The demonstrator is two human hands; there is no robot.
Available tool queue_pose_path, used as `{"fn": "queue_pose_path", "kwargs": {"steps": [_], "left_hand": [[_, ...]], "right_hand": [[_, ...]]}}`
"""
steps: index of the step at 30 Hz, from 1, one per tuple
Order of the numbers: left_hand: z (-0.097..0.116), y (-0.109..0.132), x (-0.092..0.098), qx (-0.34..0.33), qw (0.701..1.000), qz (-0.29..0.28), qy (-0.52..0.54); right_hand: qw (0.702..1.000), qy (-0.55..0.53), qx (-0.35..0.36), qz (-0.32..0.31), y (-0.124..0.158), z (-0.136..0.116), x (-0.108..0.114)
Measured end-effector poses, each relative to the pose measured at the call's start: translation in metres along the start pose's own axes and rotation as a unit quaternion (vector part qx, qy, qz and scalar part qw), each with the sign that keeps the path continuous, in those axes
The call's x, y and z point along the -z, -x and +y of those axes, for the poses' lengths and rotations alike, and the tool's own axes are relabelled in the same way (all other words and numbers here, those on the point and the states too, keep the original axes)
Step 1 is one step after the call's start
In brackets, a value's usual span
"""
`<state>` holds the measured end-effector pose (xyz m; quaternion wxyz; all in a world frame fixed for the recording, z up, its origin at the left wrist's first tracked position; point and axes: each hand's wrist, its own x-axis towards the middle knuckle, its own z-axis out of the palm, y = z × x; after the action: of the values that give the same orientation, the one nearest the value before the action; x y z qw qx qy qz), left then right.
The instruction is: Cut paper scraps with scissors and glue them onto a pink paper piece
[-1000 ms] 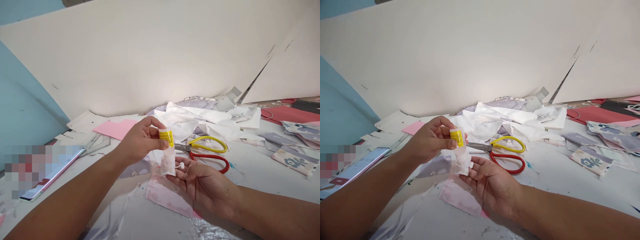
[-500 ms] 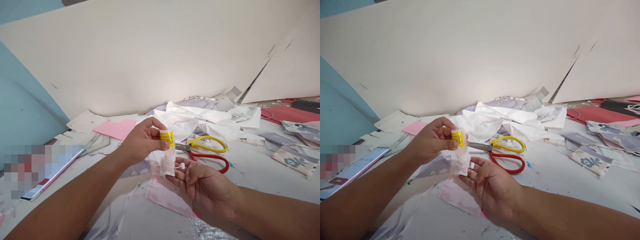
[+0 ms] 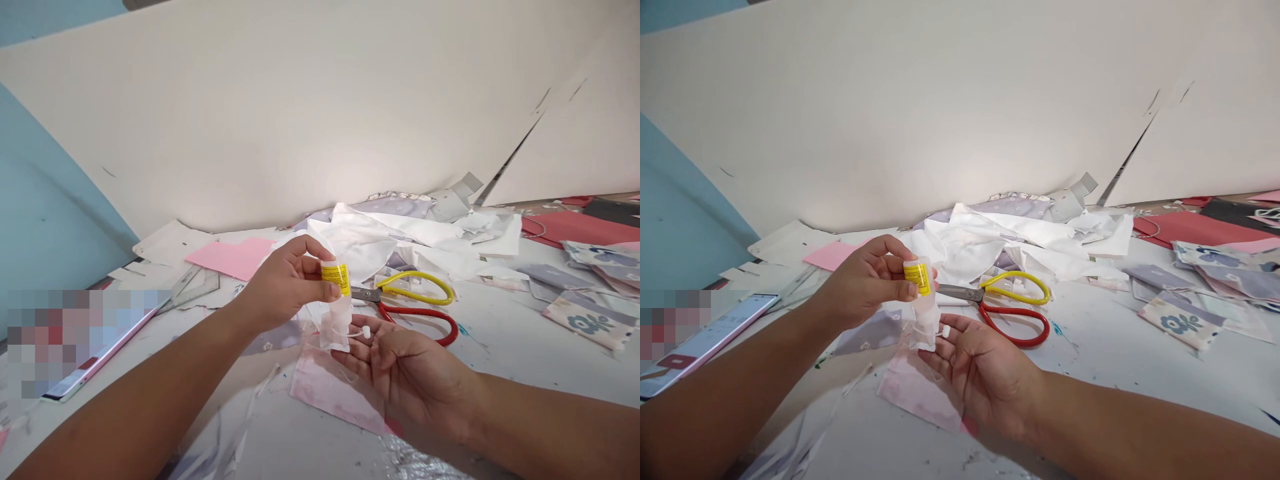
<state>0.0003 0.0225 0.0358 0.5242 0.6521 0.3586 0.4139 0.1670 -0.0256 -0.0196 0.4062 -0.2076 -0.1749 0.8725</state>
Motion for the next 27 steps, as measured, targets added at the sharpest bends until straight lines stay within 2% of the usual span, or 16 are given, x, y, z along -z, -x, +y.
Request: {"fn": "queue_pose_path", "kwargs": {"steps": [12, 17, 21, 27], "left_hand": [[-0.0012, 0.0006, -0.0001, -0.019, 1.0, -0.016, -0.015], [-0.0006, 0.0004, -0.002, -0.033, 0.999, -0.025, -0.004], [0.0009, 0.002, -0.0041, -0.04, 0.999, -0.019, -0.01], [0.0026, 0.0057, -0.0085, -0.038, 0.999, -0.003, -0.019]], "right_hand": [[1.0, 0.003, -0.007, 0.008, 0.0, 0.0012, -0.0004], [0.996, 0.081, 0.016, -0.02, 0.0009, 0.0026, -0.0007], [0.99, 0.132, 0.023, 0.046, 0.0002, 0.0024, -0.0018], [0.989, 0.114, 0.042, 0.083, -0.0012, 0.0028, -0.0023]]}}
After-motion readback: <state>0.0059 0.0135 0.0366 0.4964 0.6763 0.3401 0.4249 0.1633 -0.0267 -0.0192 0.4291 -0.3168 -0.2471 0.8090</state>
